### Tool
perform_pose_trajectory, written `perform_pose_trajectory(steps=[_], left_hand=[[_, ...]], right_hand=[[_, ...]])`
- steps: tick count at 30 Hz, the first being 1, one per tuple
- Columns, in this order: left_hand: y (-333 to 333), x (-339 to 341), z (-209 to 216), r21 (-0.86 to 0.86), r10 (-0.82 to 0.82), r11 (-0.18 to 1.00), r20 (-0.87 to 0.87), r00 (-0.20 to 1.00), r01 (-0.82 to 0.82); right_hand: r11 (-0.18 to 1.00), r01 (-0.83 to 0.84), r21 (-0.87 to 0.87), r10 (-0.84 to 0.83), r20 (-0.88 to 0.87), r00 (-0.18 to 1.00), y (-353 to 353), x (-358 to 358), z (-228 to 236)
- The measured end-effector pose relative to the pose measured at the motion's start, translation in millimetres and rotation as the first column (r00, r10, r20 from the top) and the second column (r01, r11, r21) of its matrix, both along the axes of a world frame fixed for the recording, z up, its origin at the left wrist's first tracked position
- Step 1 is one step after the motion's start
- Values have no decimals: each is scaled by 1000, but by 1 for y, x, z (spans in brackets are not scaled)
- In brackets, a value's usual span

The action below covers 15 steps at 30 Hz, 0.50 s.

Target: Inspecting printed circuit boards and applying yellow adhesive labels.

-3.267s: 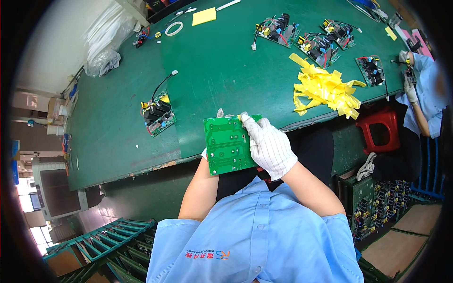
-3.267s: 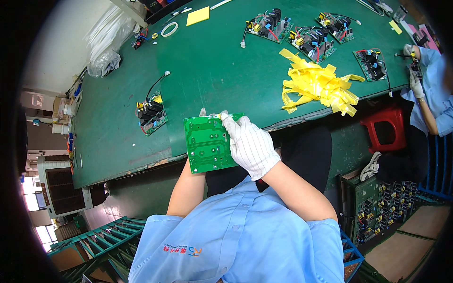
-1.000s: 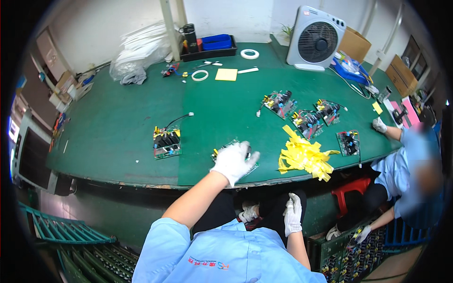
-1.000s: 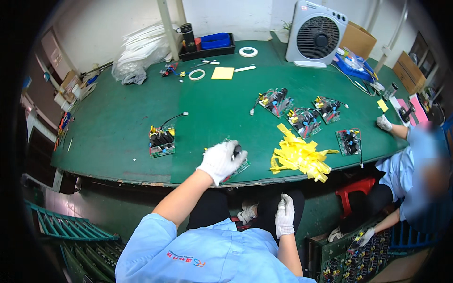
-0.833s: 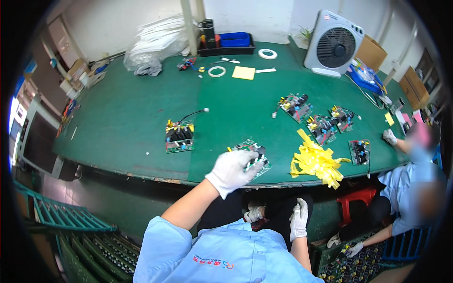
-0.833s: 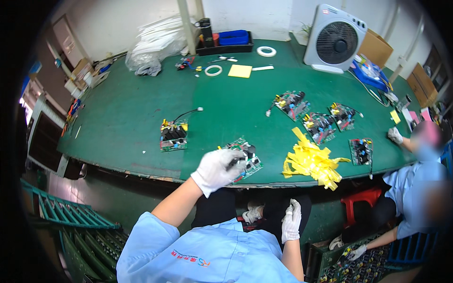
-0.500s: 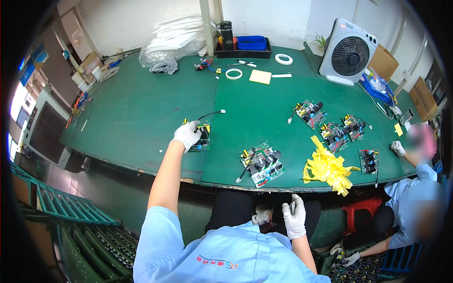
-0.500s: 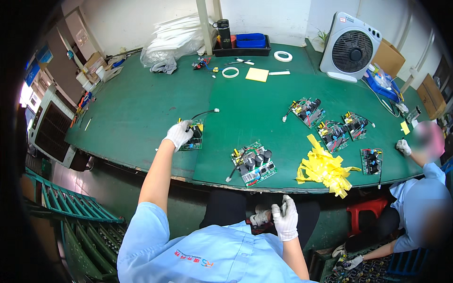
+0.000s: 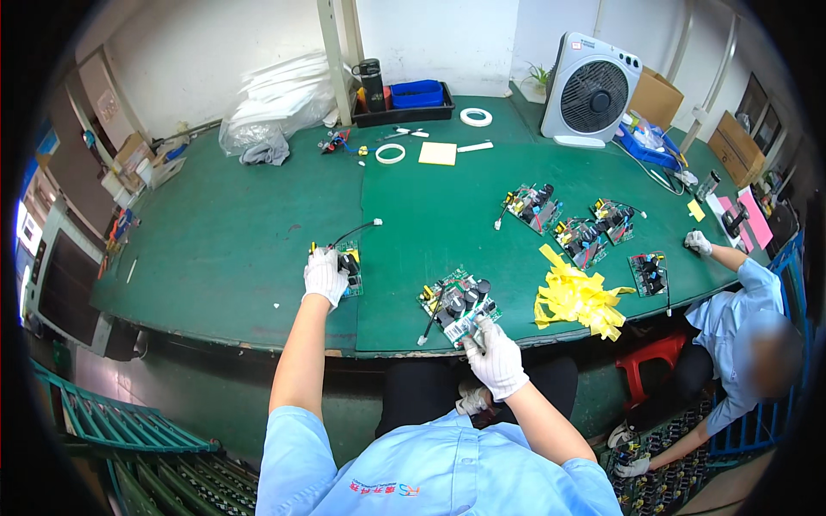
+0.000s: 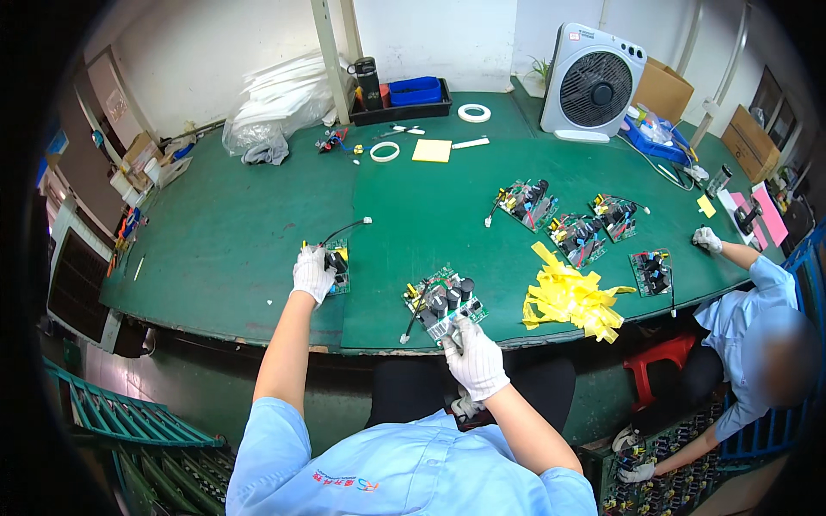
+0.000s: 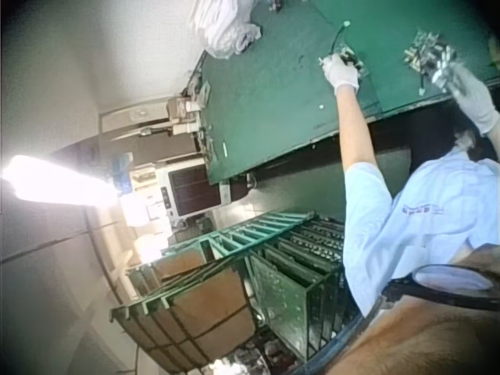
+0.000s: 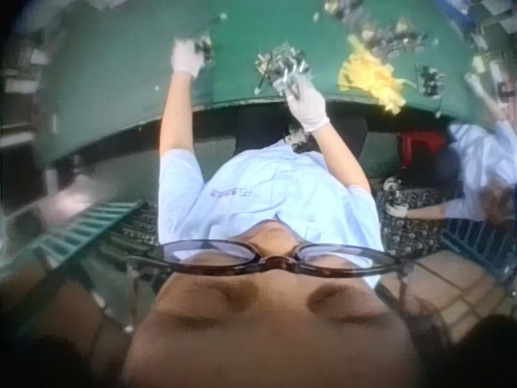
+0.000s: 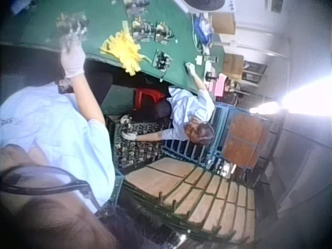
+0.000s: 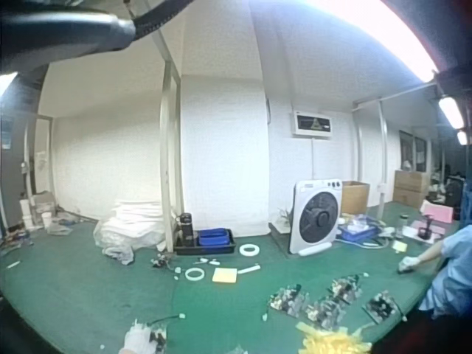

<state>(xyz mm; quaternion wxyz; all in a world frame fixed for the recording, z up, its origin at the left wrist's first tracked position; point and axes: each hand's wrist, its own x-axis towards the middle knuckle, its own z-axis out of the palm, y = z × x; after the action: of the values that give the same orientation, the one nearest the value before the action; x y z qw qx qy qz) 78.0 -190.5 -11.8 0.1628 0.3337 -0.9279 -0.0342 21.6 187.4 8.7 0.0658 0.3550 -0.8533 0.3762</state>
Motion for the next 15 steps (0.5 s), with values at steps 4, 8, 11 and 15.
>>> perform_pose_trajectory(steps=[4,8,11,15], left_hand=[[-4,6,8,17,-65,998,-49,997,66],[-5,23,27,163,-40,983,-245,969,81],[6,33,43,173,-141,953,-469,872,247],[25,47,60,356,-153,825,-605,782,438]], right_hand=[[996,7,-86,-12,-51,999,-5,-5,0],[997,50,-65,-49,14,999,-2,-29,14],[997,54,-50,-54,-7,999,-12,-45,23],[998,-32,60,32,2,999,-38,-51,26]])
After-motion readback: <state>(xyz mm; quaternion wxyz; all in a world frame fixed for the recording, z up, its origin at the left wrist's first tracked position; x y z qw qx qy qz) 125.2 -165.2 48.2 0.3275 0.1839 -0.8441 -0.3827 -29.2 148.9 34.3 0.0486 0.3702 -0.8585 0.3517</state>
